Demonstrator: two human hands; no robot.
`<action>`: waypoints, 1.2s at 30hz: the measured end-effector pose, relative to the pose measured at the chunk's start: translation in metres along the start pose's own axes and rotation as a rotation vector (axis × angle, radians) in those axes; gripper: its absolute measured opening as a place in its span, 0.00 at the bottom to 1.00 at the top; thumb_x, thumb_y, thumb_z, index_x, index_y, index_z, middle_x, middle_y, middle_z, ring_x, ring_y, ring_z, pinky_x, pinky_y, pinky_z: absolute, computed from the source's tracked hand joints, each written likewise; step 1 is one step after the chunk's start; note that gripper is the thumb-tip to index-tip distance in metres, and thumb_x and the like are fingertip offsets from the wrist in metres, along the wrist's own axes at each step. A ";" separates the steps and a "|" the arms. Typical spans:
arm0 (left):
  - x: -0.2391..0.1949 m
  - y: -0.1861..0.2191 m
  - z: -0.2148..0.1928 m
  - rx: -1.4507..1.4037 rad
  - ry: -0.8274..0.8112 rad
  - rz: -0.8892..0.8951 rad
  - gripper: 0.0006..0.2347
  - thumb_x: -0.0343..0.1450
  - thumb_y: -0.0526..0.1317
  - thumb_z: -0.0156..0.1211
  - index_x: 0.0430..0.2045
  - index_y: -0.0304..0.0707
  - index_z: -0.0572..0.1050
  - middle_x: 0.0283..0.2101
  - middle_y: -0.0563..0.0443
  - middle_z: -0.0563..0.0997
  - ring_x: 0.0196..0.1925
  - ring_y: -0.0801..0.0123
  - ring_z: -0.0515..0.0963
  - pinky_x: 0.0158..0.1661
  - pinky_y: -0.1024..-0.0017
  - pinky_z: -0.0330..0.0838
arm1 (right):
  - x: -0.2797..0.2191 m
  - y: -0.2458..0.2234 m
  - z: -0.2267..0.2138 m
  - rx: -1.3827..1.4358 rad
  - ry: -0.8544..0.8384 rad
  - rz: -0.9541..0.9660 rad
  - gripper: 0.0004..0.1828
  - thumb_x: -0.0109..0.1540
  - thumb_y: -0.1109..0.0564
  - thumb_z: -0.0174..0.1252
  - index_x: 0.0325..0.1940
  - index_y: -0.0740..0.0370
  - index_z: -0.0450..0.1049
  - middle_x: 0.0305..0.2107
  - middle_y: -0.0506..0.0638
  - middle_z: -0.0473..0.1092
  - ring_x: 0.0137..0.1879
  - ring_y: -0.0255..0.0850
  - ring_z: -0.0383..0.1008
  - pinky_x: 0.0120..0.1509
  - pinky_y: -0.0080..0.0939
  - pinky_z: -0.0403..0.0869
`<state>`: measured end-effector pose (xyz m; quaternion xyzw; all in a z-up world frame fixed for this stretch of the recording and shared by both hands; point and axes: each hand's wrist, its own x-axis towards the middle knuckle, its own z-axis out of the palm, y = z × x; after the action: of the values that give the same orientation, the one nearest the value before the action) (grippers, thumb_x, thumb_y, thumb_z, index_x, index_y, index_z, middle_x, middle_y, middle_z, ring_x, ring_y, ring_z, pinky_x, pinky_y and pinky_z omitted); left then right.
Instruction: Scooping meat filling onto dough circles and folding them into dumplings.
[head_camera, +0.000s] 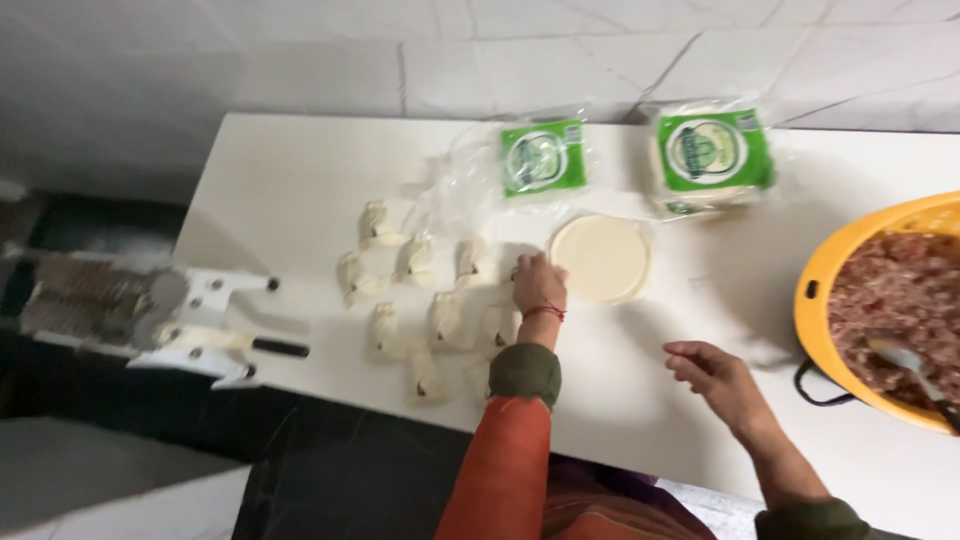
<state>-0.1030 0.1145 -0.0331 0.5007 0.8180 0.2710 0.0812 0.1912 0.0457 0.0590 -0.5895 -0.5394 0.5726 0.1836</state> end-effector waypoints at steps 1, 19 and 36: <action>0.006 -0.003 0.010 -0.010 -0.010 0.017 0.24 0.62 0.45 0.71 0.51 0.34 0.74 0.49 0.37 0.77 0.50 0.42 0.76 0.47 0.55 0.73 | 0.001 0.000 0.000 0.004 0.021 0.005 0.19 0.63 0.51 0.61 0.56 0.59 0.80 0.41 0.48 0.79 0.44 0.39 0.75 0.49 0.41 0.73; 0.019 -0.015 0.022 -0.230 -0.158 -0.226 0.03 0.67 0.41 0.65 0.31 0.47 0.80 0.42 0.49 0.82 0.46 0.53 0.81 0.46 0.57 0.75 | 0.086 -0.063 0.067 -0.035 0.101 -0.210 0.16 0.63 0.53 0.61 0.53 0.61 0.80 0.39 0.49 0.80 0.42 0.35 0.76 0.47 0.38 0.76; 0.018 -0.028 0.072 -1.407 -0.549 -0.319 0.05 0.72 0.35 0.62 0.38 0.33 0.80 0.26 0.58 0.77 0.23 0.79 0.72 0.25 0.79 0.65 | 0.155 -0.070 0.089 0.082 0.116 -0.183 0.23 0.59 0.54 0.66 0.56 0.66 0.76 0.40 0.51 0.78 0.41 0.38 0.78 0.41 0.41 0.78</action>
<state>-0.1045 0.1466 -0.1055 0.2564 0.4662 0.5783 0.6185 0.0464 0.1655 0.0189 -0.5619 -0.5557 0.5398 0.2900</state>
